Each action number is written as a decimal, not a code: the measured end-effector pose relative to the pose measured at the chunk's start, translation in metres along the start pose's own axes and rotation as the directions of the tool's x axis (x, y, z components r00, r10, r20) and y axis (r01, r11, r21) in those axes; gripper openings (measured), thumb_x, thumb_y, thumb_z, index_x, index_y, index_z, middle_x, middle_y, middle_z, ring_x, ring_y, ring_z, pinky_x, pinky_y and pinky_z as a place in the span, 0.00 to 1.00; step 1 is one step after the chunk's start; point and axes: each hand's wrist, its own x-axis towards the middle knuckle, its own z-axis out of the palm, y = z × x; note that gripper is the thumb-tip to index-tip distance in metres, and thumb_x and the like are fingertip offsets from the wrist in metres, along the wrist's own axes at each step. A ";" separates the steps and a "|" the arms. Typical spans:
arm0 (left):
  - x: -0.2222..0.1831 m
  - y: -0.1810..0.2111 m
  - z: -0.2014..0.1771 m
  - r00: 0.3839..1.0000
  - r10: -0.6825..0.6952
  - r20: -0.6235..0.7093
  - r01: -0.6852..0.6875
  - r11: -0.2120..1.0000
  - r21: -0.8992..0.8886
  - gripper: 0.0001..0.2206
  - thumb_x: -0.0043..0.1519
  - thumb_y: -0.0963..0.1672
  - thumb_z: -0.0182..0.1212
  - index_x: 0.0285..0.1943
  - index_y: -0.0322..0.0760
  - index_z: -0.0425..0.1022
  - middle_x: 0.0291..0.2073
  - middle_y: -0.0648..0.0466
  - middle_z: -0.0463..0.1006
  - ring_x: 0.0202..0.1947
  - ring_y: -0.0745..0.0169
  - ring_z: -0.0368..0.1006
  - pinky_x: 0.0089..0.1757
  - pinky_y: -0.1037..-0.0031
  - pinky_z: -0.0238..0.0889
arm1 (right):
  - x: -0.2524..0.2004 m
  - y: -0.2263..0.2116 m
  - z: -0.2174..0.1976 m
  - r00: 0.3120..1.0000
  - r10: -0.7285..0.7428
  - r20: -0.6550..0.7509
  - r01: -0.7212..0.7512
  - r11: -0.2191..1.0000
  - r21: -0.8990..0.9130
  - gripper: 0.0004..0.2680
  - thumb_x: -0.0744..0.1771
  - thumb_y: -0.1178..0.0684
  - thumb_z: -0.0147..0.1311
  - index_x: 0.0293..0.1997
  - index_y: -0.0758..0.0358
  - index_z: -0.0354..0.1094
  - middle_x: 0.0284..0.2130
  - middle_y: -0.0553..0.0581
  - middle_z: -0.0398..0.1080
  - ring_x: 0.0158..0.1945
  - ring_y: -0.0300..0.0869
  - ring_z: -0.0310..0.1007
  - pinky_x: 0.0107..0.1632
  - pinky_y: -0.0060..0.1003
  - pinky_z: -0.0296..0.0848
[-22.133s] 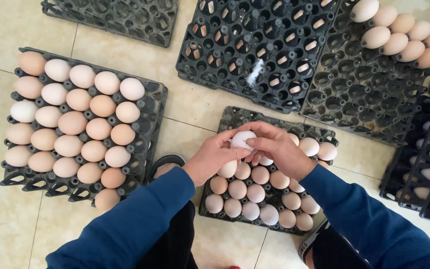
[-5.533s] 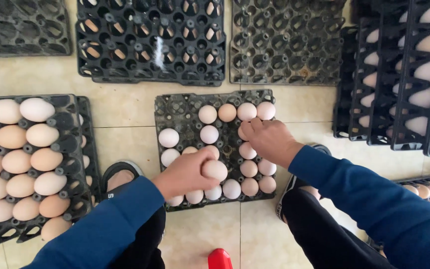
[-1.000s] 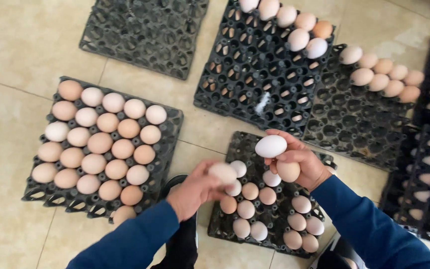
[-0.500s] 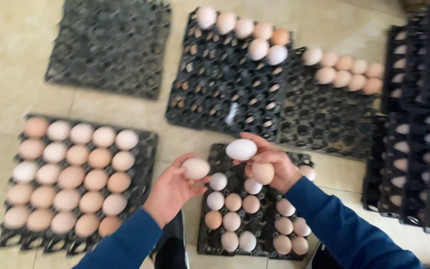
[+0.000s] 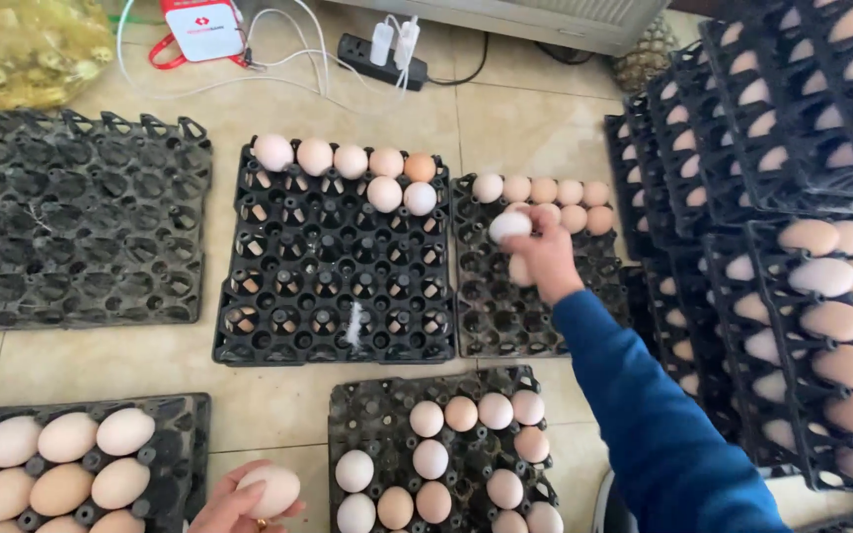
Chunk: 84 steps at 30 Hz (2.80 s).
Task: Sorting and organizing eggs into plastic trays, including inspecting individual eggs for quality.
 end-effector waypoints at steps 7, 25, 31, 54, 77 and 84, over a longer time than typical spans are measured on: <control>-0.024 0.006 0.006 0.999 0.017 0.038 -0.015 0.998 -0.065 0.19 0.66 0.41 0.56 0.67 0.42 0.70 0.57 0.22 0.75 0.53 0.18 0.73 0.38 0.54 0.63 | 0.073 0.037 0.038 0.978 -0.179 0.106 0.208 0.832 -0.514 0.20 0.62 0.48 0.61 0.60 0.57 0.68 0.51 0.67 0.68 0.50 0.63 0.71 0.44 0.61 0.69; -0.041 0.003 0.001 0.959 0.186 0.213 -0.162 0.978 -0.128 0.20 0.64 0.43 0.54 0.67 0.43 0.71 0.49 0.16 0.80 0.23 0.46 0.65 0.32 0.67 0.64 | -0.017 -0.043 0.001 0.921 0.142 0.363 -0.387 0.433 0.814 0.22 0.60 0.65 0.50 0.62 0.71 0.56 0.60 0.69 0.62 0.61 0.64 0.67 0.62 0.61 0.72; -0.067 0.020 0.004 0.948 0.205 0.241 -0.173 0.974 -0.149 0.25 0.64 0.47 0.54 0.74 0.49 0.69 0.50 0.39 0.76 0.42 0.47 0.71 0.32 0.65 0.59 | -0.023 -0.084 0.043 0.941 0.059 0.335 -0.260 0.761 0.595 0.17 0.63 0.61 0.54 0.58 0.65 0.62 0.51 0.63 0.65 0.56 0.52 0.72 0.60 0.51 0.78; -0.060 0.021 0.002 0.664 0.448 0.599 -0.266 0.890 -0.371 0.19 0.64 0.42 0.56 0.66 0.46 0.66 0.46 0.39 0.78 0.41 0.38 0.80 0.27 0.76 0.69 | -0.089 -0.090 0.096 0.674 -0.513 0.531 0.560 0.824 0.083 0.10 0.70 0.64 0.62 0.57 0.65 0.68 0.45 0.55 0.72 0.50 0.37 0.71 0.57 0.33 0.72; -0.058 -0.023 0.085 0.798 0.433 0.419 -0.583 0.731 0.355 0.29 0.54 0.41 0.74 0.67 0.41 0.70 0.52 0.51 0.75 0.49 0.63 0.69 0.50 0.70 0.69 | -0.177 0.060 -0.044 0.592 0.127 0.796 0.730 0.334 -0.596 0.18 0.63 0.48 0.60 0.58 0.39 0.60 0.49 0.48 0.76 0.40 0.50 0.82 0.49 0.49 0.80; -0.064 -0.021 0.090 0.826 0.402 0.394 -0.514 0.824 0.237 0.25 0.57 0.40 0.69 0.65 0.39 0.69 0.47 0.50 0.76 0.41 0.59 0.74 0.38 0.70 0.74 | -0.156 0.035 -0.067 0.563 0.332 0.757 -0.321 0.932 -0.169 0.22 0.59 0.64 0.65 0.57 0.54 0.67 0.49 0.59 0.79 0.34 0.44 0.80 0.25 0.30 0.72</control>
